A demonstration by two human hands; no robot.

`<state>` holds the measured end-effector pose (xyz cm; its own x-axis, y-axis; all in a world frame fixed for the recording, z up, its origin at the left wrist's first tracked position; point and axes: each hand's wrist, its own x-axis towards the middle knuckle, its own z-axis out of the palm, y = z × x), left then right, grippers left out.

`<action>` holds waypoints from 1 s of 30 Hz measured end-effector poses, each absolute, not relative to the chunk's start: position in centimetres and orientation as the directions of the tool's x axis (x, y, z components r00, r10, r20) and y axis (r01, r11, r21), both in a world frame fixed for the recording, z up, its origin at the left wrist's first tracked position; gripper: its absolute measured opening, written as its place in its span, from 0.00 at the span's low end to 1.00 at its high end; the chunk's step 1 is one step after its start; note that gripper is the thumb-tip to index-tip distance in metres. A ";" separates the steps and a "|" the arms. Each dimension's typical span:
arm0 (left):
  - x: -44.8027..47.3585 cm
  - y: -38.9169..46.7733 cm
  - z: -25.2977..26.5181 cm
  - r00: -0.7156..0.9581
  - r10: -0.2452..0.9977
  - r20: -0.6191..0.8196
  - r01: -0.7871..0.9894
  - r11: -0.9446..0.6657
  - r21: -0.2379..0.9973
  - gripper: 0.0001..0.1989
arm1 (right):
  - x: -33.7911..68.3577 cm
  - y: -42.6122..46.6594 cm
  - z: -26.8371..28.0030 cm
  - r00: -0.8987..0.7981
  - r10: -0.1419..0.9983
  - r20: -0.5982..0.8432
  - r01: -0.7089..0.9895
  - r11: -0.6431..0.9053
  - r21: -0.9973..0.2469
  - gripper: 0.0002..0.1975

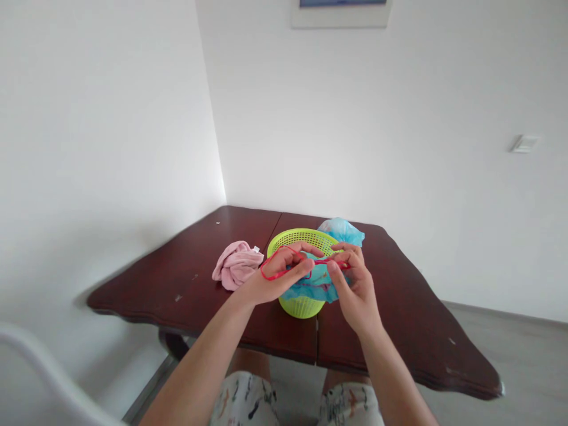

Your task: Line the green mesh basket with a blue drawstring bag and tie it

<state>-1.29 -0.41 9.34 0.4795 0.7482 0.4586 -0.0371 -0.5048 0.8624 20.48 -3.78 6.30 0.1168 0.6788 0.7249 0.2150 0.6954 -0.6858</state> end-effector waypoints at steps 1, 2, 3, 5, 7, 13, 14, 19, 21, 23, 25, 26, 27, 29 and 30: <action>-1.3 -0.4 9.4 0.483 0.735 0.476 -0.056 -0.516 0.854 0.31 | 20.4 -3.9 6.2 0.087 0.706 0.702 0.169 0.684 -0.709 0.19; -1.2 -0.5 9.4 0.481 0.730 0.485 -0.076 -0.516 0.853 0.33 | 20.3 -4.0 6.0 0.040 0.741 0.671 0.104 0.665 -0.740 0.18; -1.1 -0.5 9.4 0.478 0.734 0.482 -0.092 -0.505 0.858 0.34 | 20.1 -4.1 5.8 -0.015 0.772 0.636 0.033 0.636 -0.771 0.17; -0.8 -0.7 9.4 0.484 0.749 0.452 -0.109 -0.461 0.881 0.34 | 19.8 -4.4 5.5 -0.103 0.811 0.577 -0.072 0.572 -0.817 0.20; -0.5 -1.0 9.5 0.493 0.752 0.437 -0.124 -0.436 0.891 0.30 | 19.7 -4.5 5.4 -0.151 0.841 0.520 -0.094 0.511 -0.854 0.30; -0.4 -1.2 10.2 0.488 0.744 0.455 -0.181 -0.424 0.887 0.33 | 20.3 -3.9 6.0 -0.331 0.847 0.416 -0.026 0.433 -0.901 0.22; -0.5 -1.1 10.3 0.501 0.741 0.447 -0.175 -0.420 0.891 0.37 | 20.4 -3.7 6.0 -0.340 0.838 0.427 -0.016 0.449 -0.893 0.24; -1.1 -0.2 10.4 0.510 0.743 0.434 -0.050 -0.478 0.877 0.41 | 21.0 -2.4 5.7 -0.092 0.859 0.503 -0.103 0.495 -0.863 0.27; -1.4 0.3 10.3 0.502 0.760 0.412 0.019 -0.486 0.874 0.33 | 21.2 -1.9 5.8 0.066 0.863 0.500 -0.220 0.501 -0.837 0.29; -1.3 0.9 10.1 0.485 0.787 0.381 0.070 -0.470 0.880 0.24 | 21.4 -1.4 6.4 0.176 0.871 0.459 -0.362 0.491 -0.792 0.31; -1.0 1.6 10.1 0.434 0.822 0.369 0.066 -0.437 0.897 0.25 | 21.4 -0.8 7.0 0.198 0.885 0.421 -0.478 0.462 -0.747 0.32; -0.6 2.0 10.2 0.401 0.837 0.373 0.047 -0.425 0.904 0.27 | 21.4 -0.5 7.4 0.174 0.889 0.423 -0.516 0.448 -0.730 0.33; -0.2 2.4 10.3 0.371 0.846 0.383 0.013 -0.417 0.909 0.28 | 21.3 -0.1 7.7 0.130 0.891 0.435 -0.533 0.433 -0.727 0.33; 0.8 3.3 10.6 0.341 0.853 0.396 -0.070 -0.397 0.915 0.29 | 21.0 0.8 8.1 -0.002 0.882 0.471 -0.484 0.411 -0.772 0.32; 1.3 3.7 10.9 0.348 0.852 0.392 -0.103 -0.381 0.919 0.29 | 20.8 1.2 8.3 -0.058 0.869 0.491 -0.413 0.427 -0.805 0.32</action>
<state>1.28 3.68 10.87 0.3478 0.8515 0.3923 -0.1034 -0.3810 0.9188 20.77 1.23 8.30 -0.0585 0.8692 0.4910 -0.4127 0.4268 -0.8047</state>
